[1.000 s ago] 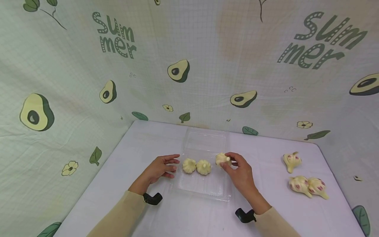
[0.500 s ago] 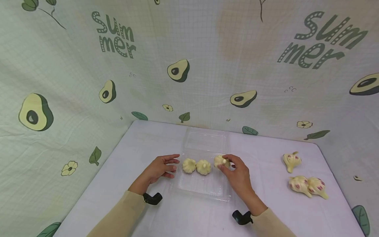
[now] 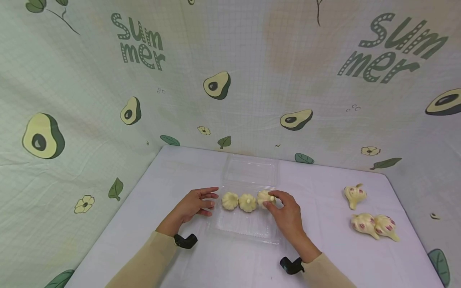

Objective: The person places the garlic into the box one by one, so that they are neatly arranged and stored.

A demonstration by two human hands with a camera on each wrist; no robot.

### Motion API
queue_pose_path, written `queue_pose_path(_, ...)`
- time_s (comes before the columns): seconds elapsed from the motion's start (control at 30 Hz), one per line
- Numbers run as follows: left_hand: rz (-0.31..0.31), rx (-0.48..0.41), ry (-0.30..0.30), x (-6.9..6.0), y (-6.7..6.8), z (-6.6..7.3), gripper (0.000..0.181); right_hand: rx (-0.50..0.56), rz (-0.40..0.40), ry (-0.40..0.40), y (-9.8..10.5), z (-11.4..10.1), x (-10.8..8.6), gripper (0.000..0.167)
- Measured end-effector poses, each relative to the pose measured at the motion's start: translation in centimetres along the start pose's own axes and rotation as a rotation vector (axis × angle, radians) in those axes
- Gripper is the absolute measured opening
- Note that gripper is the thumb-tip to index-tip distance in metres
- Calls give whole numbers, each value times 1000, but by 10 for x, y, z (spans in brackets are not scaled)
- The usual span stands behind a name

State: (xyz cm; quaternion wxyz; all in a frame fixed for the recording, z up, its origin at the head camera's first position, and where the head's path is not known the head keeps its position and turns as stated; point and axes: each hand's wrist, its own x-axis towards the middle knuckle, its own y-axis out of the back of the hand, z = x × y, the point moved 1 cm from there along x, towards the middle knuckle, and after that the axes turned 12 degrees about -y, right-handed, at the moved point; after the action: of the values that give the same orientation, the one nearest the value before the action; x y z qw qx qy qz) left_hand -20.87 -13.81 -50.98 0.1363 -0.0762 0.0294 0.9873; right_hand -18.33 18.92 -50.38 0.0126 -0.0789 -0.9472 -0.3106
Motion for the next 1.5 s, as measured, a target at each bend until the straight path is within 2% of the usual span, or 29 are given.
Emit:
queue_pose_path(0.17,-2,-1,0,0,0,2,59,-21,17,45,-1,2,-1,31)
queue_pose_path(0.47,0,1,1,1,0,3,59,-134,50,174,-7,6,-1,29)
queue_pose_path(0.77,1,0,0,2,0,2,60,-139,73,189,-13,9,1,28)
queue_pose_path(0.9,2,-2,-1,2,0,1,59,-117,80,155,-13,11,1,29)
queue_pose_path(1.17,9,-4,7,1,-1,3,59,-62,-20,-47,-9,10,1,30)
queue_pose_path(1.5,5,-6,4,0,-2,2,59,-46,-38,-79,-10,13,1,32)
